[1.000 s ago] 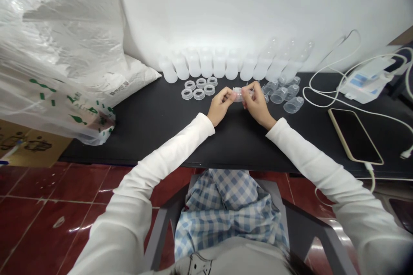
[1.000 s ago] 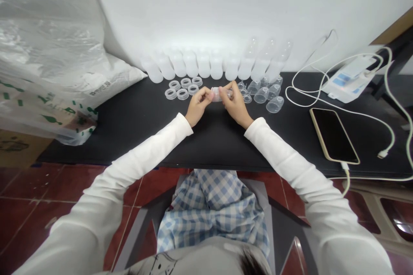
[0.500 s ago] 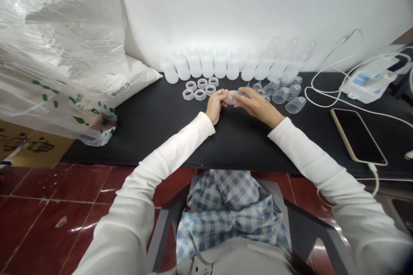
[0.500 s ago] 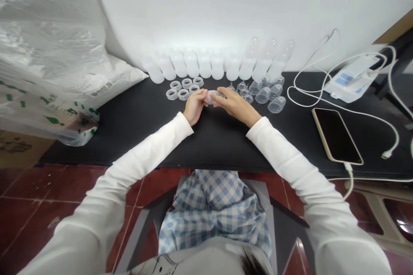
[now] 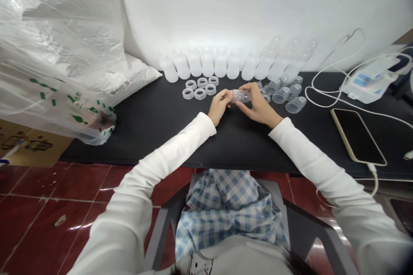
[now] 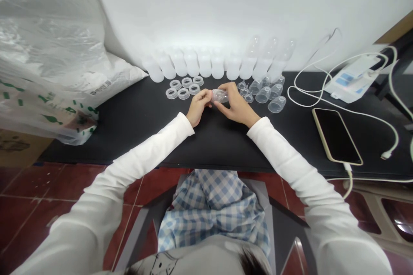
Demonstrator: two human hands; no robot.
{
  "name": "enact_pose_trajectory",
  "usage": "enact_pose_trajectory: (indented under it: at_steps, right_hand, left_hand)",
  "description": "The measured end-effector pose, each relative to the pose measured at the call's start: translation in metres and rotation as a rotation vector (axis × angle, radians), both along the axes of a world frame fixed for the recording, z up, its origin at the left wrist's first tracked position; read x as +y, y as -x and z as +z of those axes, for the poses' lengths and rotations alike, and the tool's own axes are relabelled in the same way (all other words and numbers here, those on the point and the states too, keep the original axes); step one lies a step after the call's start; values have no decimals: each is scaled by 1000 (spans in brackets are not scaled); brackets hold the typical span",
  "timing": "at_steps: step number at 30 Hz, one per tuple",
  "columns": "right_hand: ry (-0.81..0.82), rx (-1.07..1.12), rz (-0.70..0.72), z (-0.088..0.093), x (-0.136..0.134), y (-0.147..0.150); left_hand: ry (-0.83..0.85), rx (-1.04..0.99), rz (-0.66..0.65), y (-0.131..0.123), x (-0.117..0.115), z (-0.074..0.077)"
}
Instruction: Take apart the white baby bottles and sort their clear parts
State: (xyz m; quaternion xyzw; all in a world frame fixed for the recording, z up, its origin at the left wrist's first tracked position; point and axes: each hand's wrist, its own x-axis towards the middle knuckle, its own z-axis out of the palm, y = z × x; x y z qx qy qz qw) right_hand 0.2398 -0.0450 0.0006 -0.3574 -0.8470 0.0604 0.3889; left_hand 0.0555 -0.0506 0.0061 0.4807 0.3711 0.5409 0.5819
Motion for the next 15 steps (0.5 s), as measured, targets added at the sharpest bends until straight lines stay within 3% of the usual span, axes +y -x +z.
enact_pose_trajectory:
  at_steps: [4, 6, 11, 15]
  right_hand:
    - [294, 126, -163, -1, -3, 4]
    - [321, 126, -176, -2, -4, 5]
    - [32, -82, -28, -8, 4, 2]
    - [-166, -306, 53, -3, 7, -6]
  left_hand:
    - [-127, 89, 31, 0, -1, -3]
    - [-128, 79, 37, 0, 0, -2]
    - [-28, -31, 70, 2, 1, 2]
    - [77, -46, 61, 4, 1, 7]
